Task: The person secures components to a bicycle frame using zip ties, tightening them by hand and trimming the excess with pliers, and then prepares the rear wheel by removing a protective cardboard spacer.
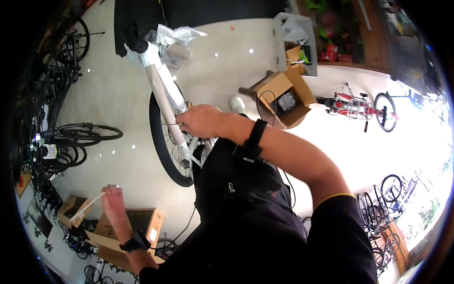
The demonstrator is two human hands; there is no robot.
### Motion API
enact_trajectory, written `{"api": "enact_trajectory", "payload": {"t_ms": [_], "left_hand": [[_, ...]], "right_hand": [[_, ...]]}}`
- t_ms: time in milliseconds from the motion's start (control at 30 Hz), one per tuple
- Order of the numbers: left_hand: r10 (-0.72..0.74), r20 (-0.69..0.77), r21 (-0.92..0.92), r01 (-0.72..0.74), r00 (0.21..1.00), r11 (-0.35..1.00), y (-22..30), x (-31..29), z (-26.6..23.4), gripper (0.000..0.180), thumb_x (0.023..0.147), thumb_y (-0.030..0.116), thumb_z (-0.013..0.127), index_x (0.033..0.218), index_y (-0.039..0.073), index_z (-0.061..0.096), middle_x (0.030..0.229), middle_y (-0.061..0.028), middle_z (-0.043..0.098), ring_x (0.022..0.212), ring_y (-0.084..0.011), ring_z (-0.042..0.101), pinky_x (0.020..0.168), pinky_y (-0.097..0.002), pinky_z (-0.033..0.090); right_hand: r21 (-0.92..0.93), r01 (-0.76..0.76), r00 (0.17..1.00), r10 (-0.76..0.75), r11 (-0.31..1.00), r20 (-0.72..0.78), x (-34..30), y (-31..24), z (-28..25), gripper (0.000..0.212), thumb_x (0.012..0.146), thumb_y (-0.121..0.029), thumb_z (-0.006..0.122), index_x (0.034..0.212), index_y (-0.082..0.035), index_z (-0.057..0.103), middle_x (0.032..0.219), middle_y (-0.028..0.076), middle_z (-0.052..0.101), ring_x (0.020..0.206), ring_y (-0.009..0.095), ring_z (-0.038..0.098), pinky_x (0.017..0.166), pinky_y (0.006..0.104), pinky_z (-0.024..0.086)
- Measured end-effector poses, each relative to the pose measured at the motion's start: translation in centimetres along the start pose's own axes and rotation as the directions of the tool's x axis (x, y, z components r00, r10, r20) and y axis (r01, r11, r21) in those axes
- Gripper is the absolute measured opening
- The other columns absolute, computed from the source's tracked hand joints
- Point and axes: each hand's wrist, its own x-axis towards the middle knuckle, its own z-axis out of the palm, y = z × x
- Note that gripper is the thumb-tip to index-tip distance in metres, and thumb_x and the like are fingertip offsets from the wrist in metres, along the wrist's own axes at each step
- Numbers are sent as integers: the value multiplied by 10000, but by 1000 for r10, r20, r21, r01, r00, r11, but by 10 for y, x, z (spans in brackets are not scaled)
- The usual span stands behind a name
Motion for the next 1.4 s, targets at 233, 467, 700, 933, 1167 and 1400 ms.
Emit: {"api": "enact_trajectory", "payload": {"t_ms": [233,467,700,933,1167,1400], "left_hand": [[-45,0,4,45,999,999,-21,-40,67,221,1007,225,481,849,70,484,753,-15,443,702,-124,418,683,-296,378],[180,331,-380,-44,926,924,52,-55,128,291,1020,339,423,875,89,452,709,-19,417,684,-140,400,690,-301,385],[392,554,-454,-127,734,882,97,-41,204,314,1027,347,394,885,72,447,734,-51,483,707,-151,454,731,-314,415],[370,582,-246,-276,725,929,142,41,294,313,1040,304,357,854,69,447,769,-92,545,742,-175,510,761,-320,449],[268,609,-210,-174,746,962,159,163,437,291,1034,279,391,892,44,487,833,-101,583,791,-176,543,764,-310,463],[76,703,-107,-1,707,994,200,288,576,329,1038,294,385,1052,7,545,1016,-114,607,871,-158,571,810,-303,473]], "right_hand": [[-186,-88,933,16,978,-359,-71,-73,-179,331,907,-295,583,1139,-59,605,968,193,666,918,357,634,823,411,500],[-152,-79,823,-22,985,-567,-133,-139,-203,254,889,-222,630,1021,-11,577,833,159,606,738,288,587,686,369,470],[283,-22,973,86,959,-216,-133,-194,-182,312,866,-259,687,1092,-52,630,663,-7,580,522,52,472,461,220,388],[391,12,998,16,920,-68,-76,-201,-272,434,850,-312,714,1163,-27,617,661,-10,588,494,49,449,448,209,360],[528,45,997,-3,848,-80,-31,-132,-396,223,880,-221,671,997,-33,649,661,-27,573,519,37,451,470,198,364],[576,110,926,127,810,-356,-7,-74,-530,97,907,-126,605,869,-38,613,645,-18,569,478,29,444,436,196,334]]}}
